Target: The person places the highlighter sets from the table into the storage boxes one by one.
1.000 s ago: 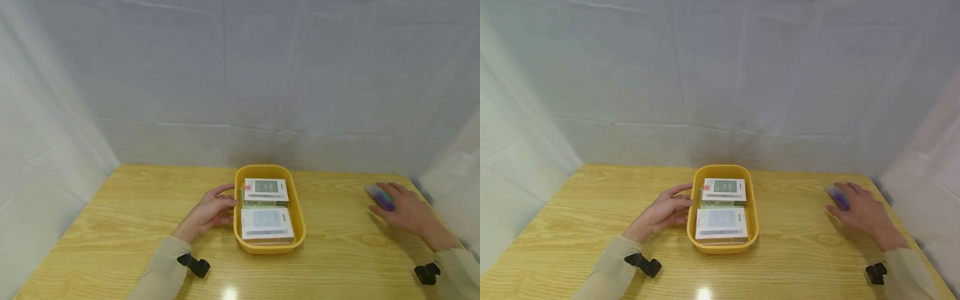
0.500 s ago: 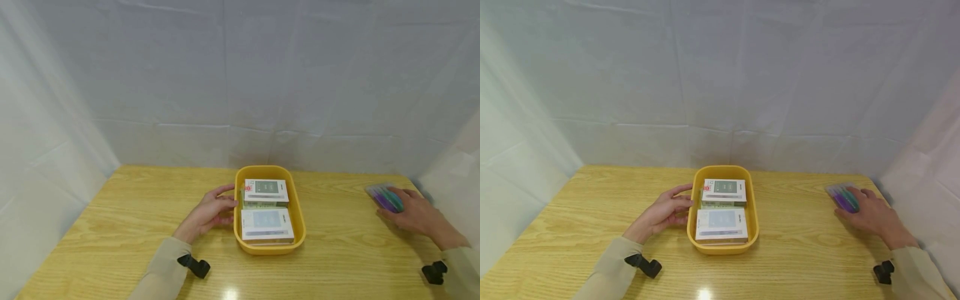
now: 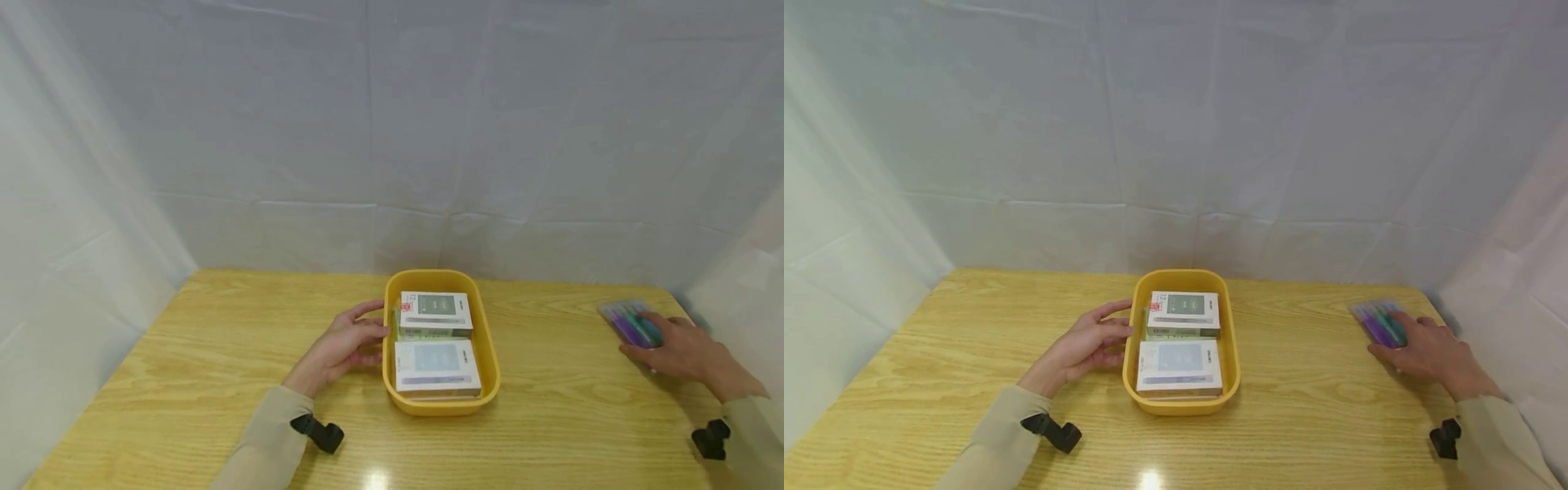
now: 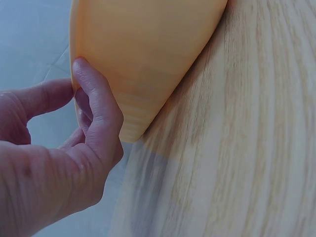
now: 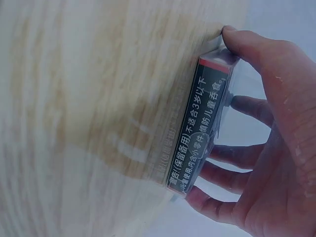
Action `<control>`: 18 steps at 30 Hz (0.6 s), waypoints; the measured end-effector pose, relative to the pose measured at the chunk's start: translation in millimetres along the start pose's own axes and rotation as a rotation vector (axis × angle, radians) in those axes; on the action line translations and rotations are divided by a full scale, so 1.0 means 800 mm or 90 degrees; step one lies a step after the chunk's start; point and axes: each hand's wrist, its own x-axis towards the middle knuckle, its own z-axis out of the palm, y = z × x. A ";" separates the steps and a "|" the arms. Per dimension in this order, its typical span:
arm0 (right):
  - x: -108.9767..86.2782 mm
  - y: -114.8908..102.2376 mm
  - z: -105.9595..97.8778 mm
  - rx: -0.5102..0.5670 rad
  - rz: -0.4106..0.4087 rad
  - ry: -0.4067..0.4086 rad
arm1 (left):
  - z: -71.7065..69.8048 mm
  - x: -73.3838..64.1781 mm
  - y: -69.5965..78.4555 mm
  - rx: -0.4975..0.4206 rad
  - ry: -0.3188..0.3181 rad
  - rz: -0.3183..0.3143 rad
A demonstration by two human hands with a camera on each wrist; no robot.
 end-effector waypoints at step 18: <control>0.006 0.005 0.003 0.013 -0.017 0.013 | 0.001 0.001 0.001 0.008 0.003 0.002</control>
